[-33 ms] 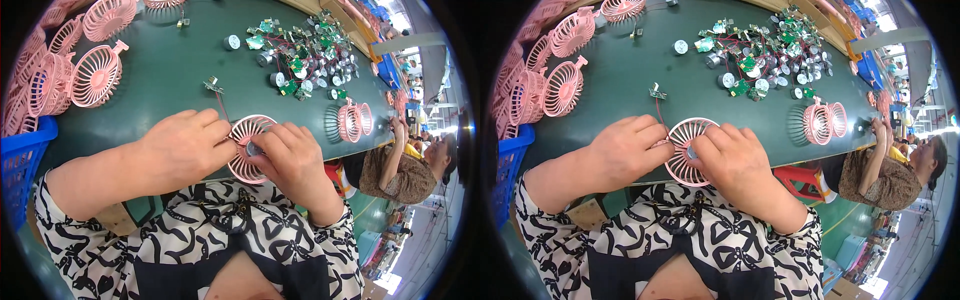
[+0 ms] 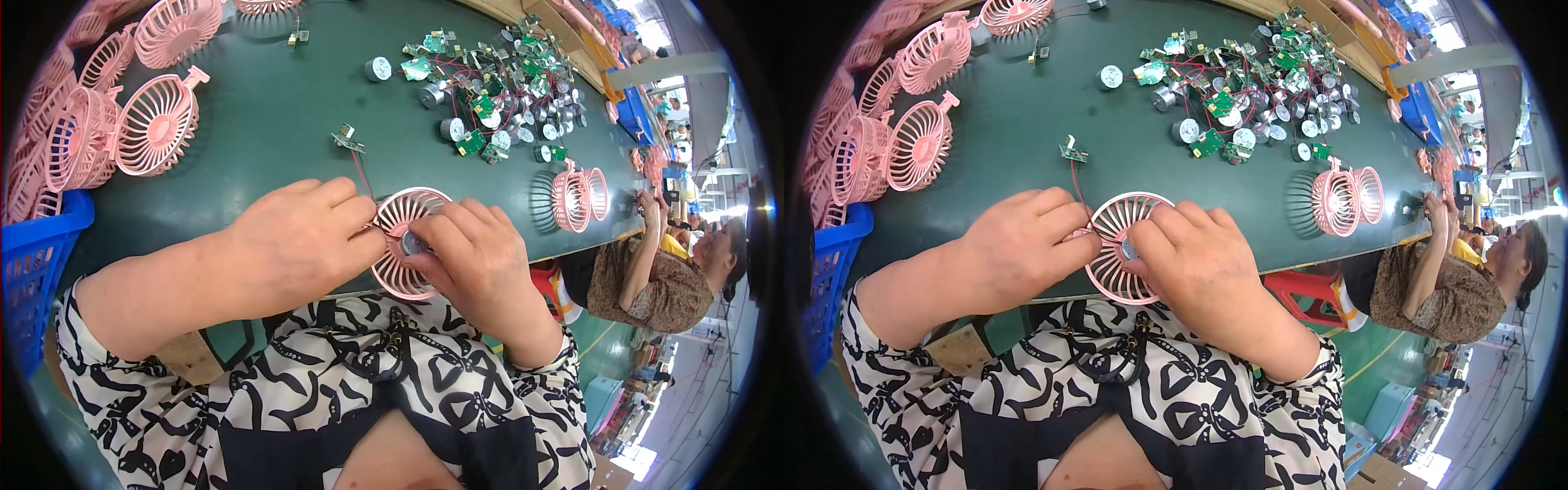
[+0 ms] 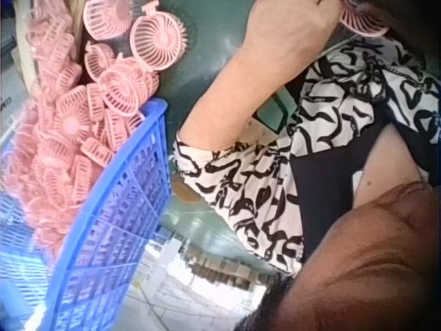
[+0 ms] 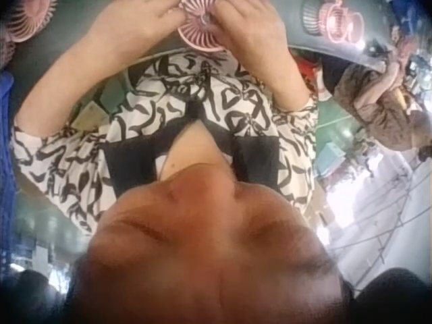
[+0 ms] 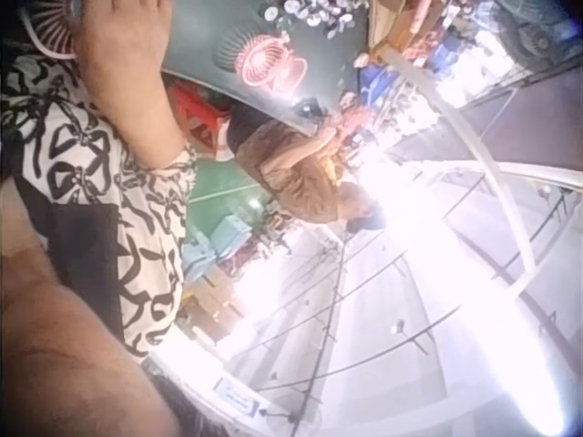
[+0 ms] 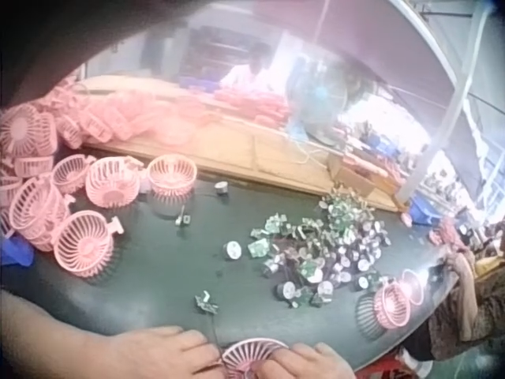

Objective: The person assembles mini fans by fitting motors with circuit boards into plastic fan covers by hand, using a long pole to pull more fan covers closer on the table.

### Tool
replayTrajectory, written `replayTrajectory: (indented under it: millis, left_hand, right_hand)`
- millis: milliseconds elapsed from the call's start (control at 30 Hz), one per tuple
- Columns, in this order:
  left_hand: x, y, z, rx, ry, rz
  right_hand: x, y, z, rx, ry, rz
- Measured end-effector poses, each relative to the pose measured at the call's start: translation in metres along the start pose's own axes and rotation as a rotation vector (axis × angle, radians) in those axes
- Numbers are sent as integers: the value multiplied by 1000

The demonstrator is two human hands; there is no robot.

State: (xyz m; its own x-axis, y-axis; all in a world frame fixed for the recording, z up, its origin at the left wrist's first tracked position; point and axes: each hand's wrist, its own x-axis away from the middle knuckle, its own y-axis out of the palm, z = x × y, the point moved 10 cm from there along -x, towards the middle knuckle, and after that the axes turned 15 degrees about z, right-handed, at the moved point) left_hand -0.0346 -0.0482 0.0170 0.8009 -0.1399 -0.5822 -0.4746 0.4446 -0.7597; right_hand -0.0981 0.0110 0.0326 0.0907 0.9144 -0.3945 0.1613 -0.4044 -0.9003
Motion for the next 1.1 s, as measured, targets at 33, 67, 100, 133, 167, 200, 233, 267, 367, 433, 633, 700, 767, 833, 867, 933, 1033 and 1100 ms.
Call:
replayTrajectory:
  millis: [33, 67, 100, 133, 167, 200, 233, 267, 367, 433, 633, 700, 767, 833, 867, 933, 1033, 1100]
  left_hand:
    - [-1, -2, 0, -7, 4, 14]
    - [-1, -2, -1, -7, 3, 11]
    - [-1, -2, -2, -2, -3, 13]
    - [0, -3, -3, 2, -12, 13]
    - [0, -3, -5, 0, -17, 8]
    - [0, -3, -6, -1, -19, -4]
    - [-1, -2, -6, 0, -15, -16]
    - [-1, -2, -7, -2, -17, -23]
    - [-4, -4, -6, -16, -9, -40]
    - [-5, -4, -3, 2, 6, -66]
    - [-21, -36, -28, 19, -81, 34]
    - [-33, -63, -54, -239, -181, 206]
    - [-33, -76, -90, -604, -268, 217]
    - [-17, -80, -130, -855, -314, 236]
    - [-14, -77, -148, -904, -338, 183]
    - [-2, -68, -186, -941, -460, 61]
    - [-6, -73, -205, -888, -453, 60]
    - [-6, -85, -204, -921, -466, 78]
  right_hand:
    - [0, 2, 1, 2, 4, -12]
    - [0, 3, 2, 3, 7, -24]
    - [1, 3, 2, 0, 8, -24]
    - [2, -3, 1, -62, 23, 35]
    - [4, -9, 2, -125, 39, 93]
    - [8, -12, -2, -140, -10, 110]
    - [13, -15, -5, -152, -56, 129]
    - [19, -12, -7, -169, -84, 103]
    - [34, -3, -10, -98, -135, 160]
    - [42, -1, -10, -57, -158, 199]
    - [48, 1, -6, -100, -167, 331]
    - [51, 1, -3, -98, -157, 353]
    - [51, 0, -2, -132, -160, 376]
    - [51, -2, -2, -170, -175, 388]
    - [54, -7, 1, -171, -173, 417]
    - [64, -12, 13, -174, -155, 446]
    - [89, -23, 46, -35, -42, 501]
    - [100, -39, 70, 140, 81, 534]
